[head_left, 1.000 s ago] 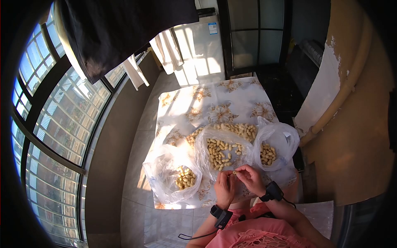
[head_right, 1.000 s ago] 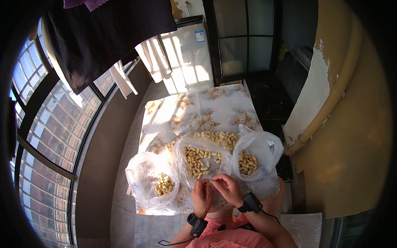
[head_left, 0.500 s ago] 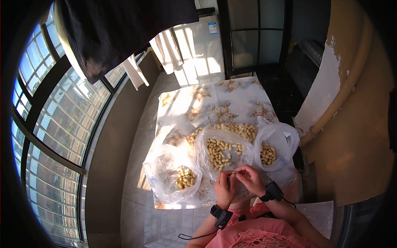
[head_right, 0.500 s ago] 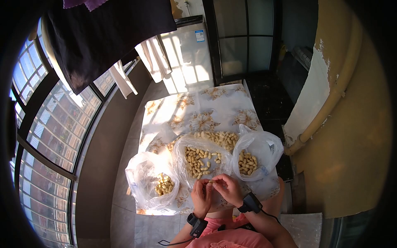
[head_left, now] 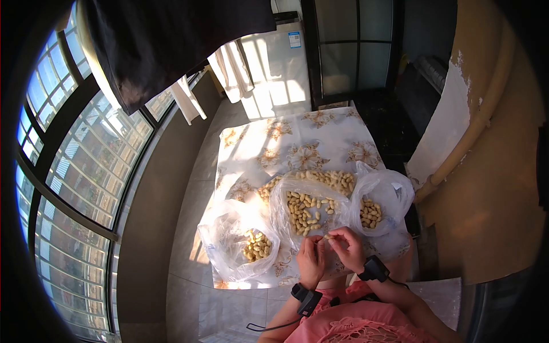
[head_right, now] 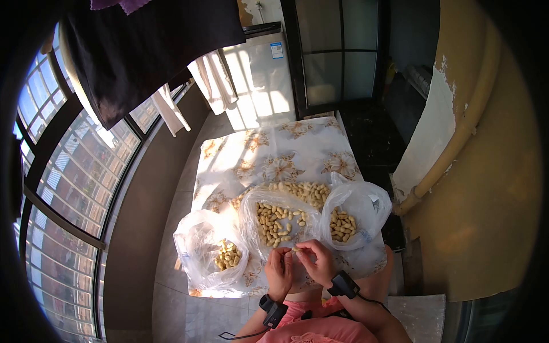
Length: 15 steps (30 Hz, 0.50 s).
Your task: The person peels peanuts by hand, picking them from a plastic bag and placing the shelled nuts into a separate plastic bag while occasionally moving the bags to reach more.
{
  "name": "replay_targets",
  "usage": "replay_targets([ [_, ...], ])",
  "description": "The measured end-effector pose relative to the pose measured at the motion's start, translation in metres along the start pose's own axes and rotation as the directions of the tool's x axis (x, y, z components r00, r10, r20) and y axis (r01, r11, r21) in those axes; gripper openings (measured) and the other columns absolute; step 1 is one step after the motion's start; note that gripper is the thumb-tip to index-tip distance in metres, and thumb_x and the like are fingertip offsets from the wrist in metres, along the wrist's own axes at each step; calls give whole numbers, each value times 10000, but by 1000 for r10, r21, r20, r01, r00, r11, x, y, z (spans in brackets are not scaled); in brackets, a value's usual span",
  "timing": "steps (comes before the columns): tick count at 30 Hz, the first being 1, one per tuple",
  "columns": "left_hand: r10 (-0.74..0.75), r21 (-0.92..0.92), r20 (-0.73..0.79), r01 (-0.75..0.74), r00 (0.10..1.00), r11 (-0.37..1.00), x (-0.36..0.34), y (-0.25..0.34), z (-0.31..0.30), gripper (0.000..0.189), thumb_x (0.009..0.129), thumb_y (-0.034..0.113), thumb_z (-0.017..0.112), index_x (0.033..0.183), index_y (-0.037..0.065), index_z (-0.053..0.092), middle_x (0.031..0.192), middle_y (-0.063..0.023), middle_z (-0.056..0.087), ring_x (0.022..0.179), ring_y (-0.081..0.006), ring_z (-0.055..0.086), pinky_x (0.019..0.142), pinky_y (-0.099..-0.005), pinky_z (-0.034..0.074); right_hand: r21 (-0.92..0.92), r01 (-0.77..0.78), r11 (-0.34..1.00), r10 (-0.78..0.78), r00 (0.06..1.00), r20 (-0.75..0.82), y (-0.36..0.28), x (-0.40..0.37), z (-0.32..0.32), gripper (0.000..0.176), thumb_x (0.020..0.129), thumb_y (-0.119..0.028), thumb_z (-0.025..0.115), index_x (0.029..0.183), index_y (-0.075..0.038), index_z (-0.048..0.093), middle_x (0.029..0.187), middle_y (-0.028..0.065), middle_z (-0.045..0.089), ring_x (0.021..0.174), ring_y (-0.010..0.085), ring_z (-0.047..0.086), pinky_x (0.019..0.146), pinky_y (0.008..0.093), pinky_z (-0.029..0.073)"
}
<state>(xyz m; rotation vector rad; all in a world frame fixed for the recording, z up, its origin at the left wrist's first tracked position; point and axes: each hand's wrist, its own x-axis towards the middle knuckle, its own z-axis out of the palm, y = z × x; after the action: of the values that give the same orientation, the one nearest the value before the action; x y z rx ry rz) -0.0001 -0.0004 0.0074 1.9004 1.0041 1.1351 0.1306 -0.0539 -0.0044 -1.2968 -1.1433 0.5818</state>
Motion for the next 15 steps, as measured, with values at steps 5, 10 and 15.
replay_targets([
  [5,7,-25,-11,-8,1000,1000,0,0,0,90,946,88,615,1009,25,615,891,-166,627,738,-343,636,644,-400,500,88,-86,992,92,993,-76,-1,-1,3,180,918,-59,684,1086,-8,647,955,81,676,806,143,675,714,271,541],
  [10,24,-34,-21,-24,999,999,0,0,1,69,942,62,605,992,15,610,839,-156,616,686,-313,615,611,-378,476,-13,-62,998,60,994,-86,-18,3,7,150,916,-95,700,1032,-5,671,888,73,697,769,137,668,695,274,532],
  [15,20,-29,4,-20,1000,999,-3,-9,1,114,890,61,632,997,26,612,867,-176,614,746,-376,634,631,-421,497,-64,23,998,-23,1000,-9,-45,10,17,132,918,-46,683,1035,12,660,901,48,673,773,93,636,675,238,516],
])
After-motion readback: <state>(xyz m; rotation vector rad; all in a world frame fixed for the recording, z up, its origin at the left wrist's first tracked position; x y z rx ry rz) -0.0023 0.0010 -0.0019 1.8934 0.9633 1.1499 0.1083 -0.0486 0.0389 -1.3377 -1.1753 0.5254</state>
